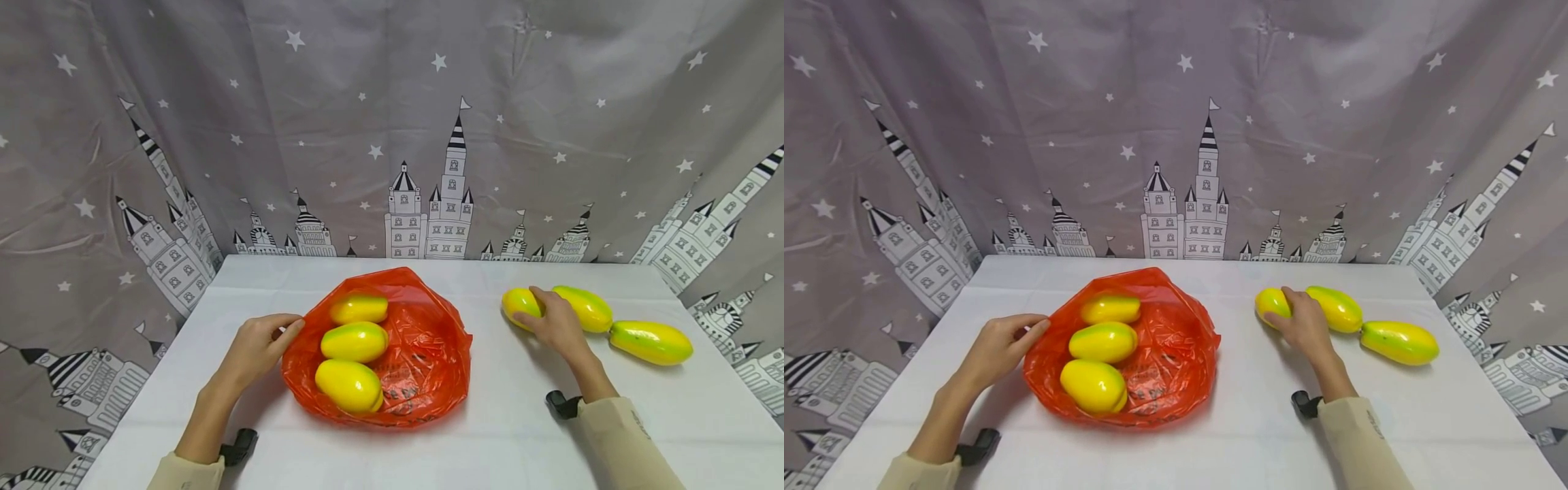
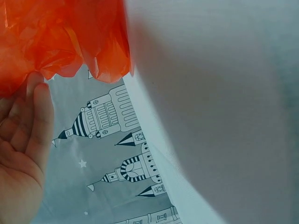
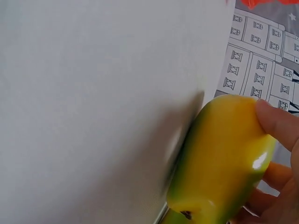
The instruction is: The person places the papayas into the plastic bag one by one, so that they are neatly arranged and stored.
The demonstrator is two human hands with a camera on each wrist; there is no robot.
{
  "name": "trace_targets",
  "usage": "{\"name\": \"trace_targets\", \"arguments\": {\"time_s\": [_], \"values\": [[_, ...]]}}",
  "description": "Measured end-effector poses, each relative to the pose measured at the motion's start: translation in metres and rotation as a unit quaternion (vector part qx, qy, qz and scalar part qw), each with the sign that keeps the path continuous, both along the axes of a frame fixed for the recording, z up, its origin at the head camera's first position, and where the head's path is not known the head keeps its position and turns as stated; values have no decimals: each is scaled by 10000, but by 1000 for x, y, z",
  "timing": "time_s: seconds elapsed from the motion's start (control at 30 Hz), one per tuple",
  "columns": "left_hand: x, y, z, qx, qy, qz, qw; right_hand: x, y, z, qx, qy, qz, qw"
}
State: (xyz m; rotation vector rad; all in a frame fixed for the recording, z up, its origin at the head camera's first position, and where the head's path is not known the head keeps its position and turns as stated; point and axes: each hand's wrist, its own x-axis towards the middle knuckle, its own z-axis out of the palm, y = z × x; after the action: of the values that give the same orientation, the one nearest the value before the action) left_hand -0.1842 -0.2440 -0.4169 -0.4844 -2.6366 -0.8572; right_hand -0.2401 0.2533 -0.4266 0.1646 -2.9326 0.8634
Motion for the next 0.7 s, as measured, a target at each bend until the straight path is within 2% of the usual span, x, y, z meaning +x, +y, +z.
{"name": "trace_targets", "arguments": {"time_s": [0.3, 0.7], "values": [[0, 1, 0, 44, -23, 29, 10000, 4, -1, -3, -4, 11, -56, 10000], [1, 1, 1, 78, -46, 26, 10000, 11, -1, -7, -86, 458, 65, 9989]]}}
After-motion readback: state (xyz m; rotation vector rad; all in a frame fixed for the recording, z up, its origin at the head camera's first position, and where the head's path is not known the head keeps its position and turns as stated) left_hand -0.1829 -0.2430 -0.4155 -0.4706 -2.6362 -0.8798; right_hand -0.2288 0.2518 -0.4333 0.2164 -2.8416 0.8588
